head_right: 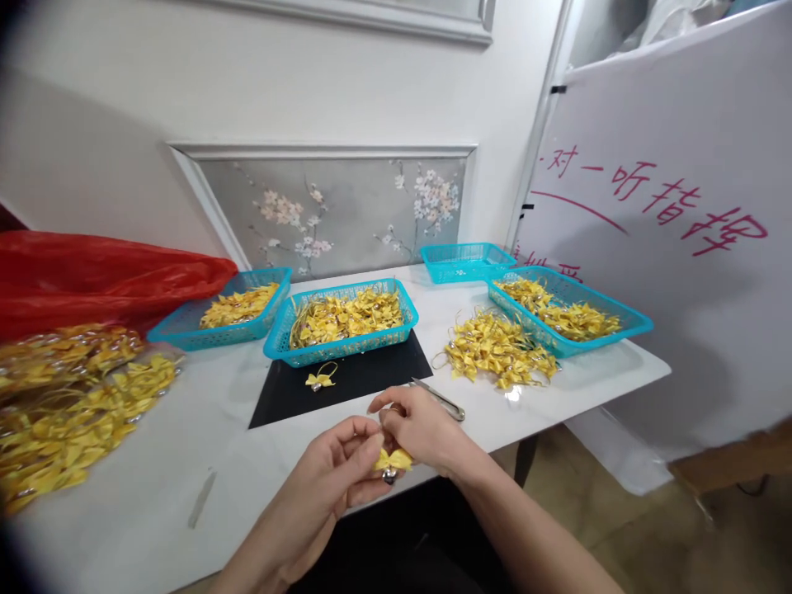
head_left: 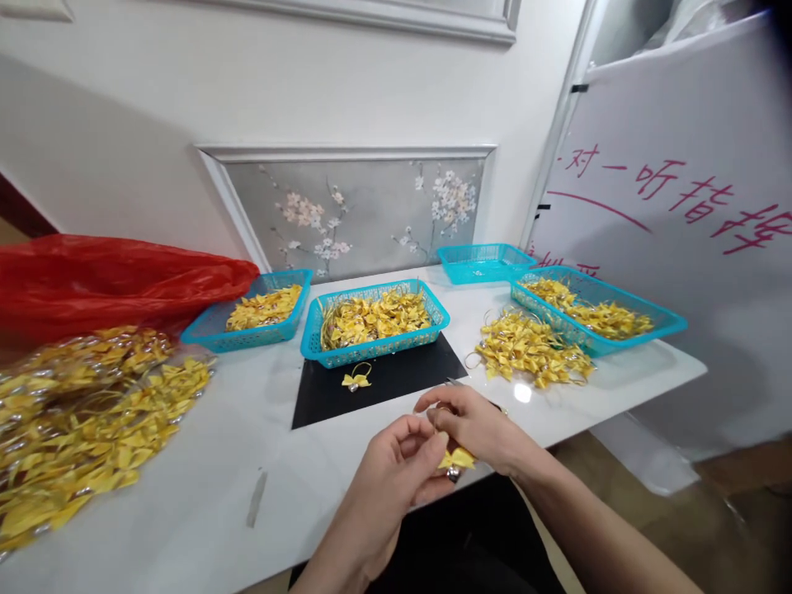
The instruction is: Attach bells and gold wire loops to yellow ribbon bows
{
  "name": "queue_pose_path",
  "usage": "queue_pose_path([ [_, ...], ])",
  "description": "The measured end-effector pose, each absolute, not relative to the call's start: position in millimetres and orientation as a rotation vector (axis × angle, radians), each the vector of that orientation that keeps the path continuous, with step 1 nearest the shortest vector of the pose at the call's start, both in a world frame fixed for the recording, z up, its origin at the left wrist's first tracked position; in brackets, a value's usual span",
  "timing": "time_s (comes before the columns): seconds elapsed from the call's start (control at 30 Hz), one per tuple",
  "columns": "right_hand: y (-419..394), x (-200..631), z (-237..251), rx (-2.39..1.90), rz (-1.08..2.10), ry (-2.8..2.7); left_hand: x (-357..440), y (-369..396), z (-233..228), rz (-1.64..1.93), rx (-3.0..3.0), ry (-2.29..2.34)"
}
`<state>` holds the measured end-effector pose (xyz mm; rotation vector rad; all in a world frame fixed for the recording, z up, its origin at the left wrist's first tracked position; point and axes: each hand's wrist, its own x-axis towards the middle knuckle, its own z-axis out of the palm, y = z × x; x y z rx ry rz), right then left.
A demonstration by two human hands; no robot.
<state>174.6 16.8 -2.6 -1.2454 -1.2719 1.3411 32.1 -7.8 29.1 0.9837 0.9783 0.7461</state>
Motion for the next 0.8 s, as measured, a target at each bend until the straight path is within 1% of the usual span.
queue_pose_path([
  [0.27, 9, 201, 15, -1.047, 1.518, -1.374, 28, -1, 25, 0.838, 1.048, 1.086],
  [0.4, 2, 214, 12, -0.943, 1.577, -1.417, 30, 1, 22, 0.908, 1.081, 1.105],
  [0.5, 0, 210, 8, -0.939, 1.563, -1.419, 34, 1, 21, 0.935, 1.101, 1.107],
  [0.63, 4, 213, 6, -1.047, 1.403, -1.409, 35, -1, 25, 0.942, 1.082, 1.13],
  [0.8, 22, 267, 3, -1.294, 0.947, -1.306, 23, -5, 21, 1.004, 1.106, 1.202],
])
